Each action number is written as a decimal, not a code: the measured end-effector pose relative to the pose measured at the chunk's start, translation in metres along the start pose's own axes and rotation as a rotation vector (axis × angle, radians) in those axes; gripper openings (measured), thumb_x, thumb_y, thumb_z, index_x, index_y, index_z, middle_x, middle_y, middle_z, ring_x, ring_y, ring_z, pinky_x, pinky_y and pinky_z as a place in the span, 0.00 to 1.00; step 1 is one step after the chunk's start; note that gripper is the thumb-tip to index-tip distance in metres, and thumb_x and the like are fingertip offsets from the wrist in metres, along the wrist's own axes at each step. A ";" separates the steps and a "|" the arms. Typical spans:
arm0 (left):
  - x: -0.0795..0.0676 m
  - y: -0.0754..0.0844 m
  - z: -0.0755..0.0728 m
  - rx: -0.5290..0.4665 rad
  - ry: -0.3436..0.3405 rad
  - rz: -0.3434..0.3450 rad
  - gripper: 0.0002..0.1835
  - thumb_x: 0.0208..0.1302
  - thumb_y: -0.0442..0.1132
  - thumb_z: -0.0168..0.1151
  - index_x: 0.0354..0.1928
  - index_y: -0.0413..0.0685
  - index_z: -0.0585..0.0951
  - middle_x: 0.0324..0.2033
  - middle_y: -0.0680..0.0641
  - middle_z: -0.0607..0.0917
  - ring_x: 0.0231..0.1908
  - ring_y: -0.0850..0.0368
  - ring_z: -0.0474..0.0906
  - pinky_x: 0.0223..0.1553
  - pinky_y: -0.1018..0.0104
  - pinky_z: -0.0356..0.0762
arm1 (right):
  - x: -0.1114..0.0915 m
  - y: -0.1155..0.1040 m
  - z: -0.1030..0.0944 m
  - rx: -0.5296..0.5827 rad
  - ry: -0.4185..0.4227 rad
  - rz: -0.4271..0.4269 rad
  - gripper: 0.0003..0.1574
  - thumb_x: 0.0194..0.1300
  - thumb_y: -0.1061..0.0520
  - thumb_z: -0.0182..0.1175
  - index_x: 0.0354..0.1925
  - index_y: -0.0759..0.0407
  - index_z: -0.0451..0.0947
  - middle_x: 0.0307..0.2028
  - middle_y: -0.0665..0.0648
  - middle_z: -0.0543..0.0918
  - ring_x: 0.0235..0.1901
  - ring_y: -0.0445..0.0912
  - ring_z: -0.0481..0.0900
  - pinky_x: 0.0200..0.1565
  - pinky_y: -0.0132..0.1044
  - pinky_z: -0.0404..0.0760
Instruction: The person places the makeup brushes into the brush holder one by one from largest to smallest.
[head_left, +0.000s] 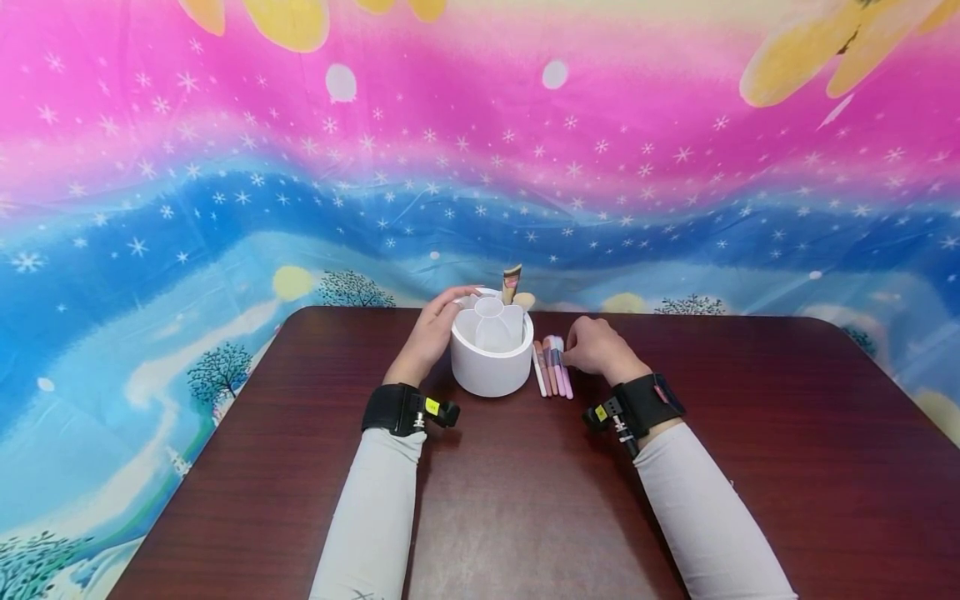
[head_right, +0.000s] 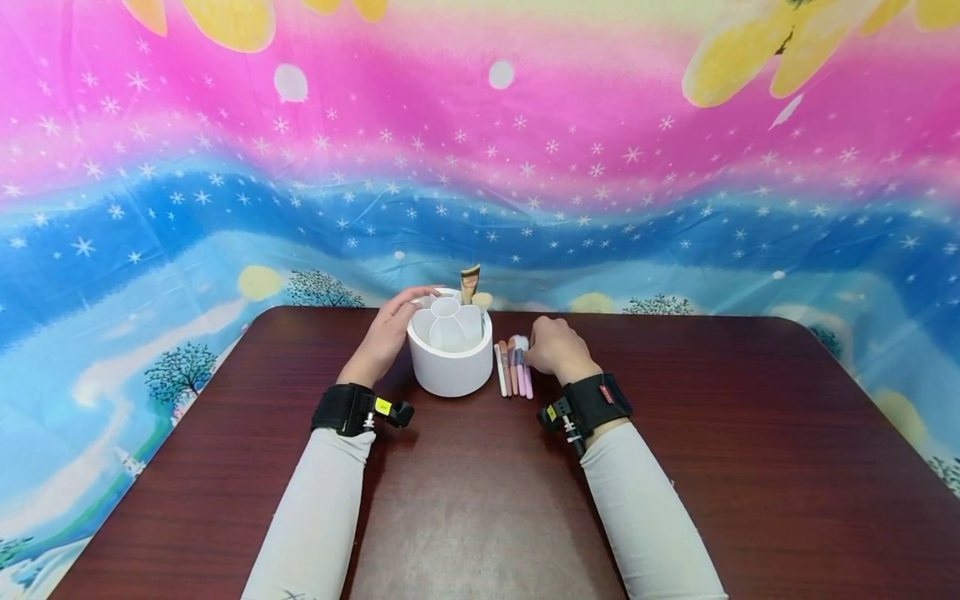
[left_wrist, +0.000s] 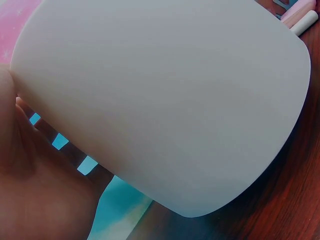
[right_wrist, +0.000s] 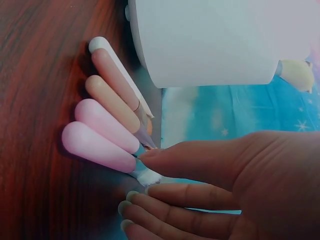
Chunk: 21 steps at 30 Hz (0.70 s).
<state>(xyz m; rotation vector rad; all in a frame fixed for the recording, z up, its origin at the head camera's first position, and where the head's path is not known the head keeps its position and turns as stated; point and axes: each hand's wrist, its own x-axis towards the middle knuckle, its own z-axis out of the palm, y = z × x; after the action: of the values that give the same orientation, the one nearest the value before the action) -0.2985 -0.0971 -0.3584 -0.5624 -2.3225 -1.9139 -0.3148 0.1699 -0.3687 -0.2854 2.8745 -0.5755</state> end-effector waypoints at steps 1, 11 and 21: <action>0.000 0.000 0.000 0.002 0.000 -0.002 0.18 0.72 0.35 0.38 0.57 0.42 0.74 0.61 0.47 0.71 0.60 0.58 0.61 0.61 0.48 0.57 | 0.000 0.000 0.000 -0.002 -0.001 0.000 0.14 0.57 0.58 0.62 0.18 0.61 0.77 0.11 0.50 0.65 0.15 0.46 0.66 0.20 0.37 0.66; 0.000 0.000 0.000 -0.002 -0.003 -0.004 0.18 0.72 0.35 0.38 0.56 0.43 0.74 0.61 0.47 0.71 0.60 0.58 0.62 0.61 0.48 0.58 | 0.000 -0.001 0.001 0.008 -0.043 0.032 0.15 0.56 0.62 0.59 0.15 0.58 0.73 0.11 0.51 0.68 0.15 0.45 0.68 0.19 0.37 0.67; 0.001 -0.001 0.000 -0.004 -0.004 -0.003 0.18 0.72 0.35 0.38 0.56 0.43 0.74 0.61 0.48 0.71 0.60 0.59 0.61 0.62 0.48 0.57 | -0.002 0.000 0.001 -0.044 -0.012 0.054 0.20 0.55 0.61 0.59 0.11 0.52 0.64 0.12 0.49 0.60 0.15 0.46 0.64 0.19 0.37 0.65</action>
<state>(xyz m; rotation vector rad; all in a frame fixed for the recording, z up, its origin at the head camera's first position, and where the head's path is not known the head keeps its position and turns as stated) -0.2994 -0.0972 -0.3595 -0.5632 -2.3235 -1.9215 -0.3130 0.1704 -0.3691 -0.2164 2.8761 -0.4994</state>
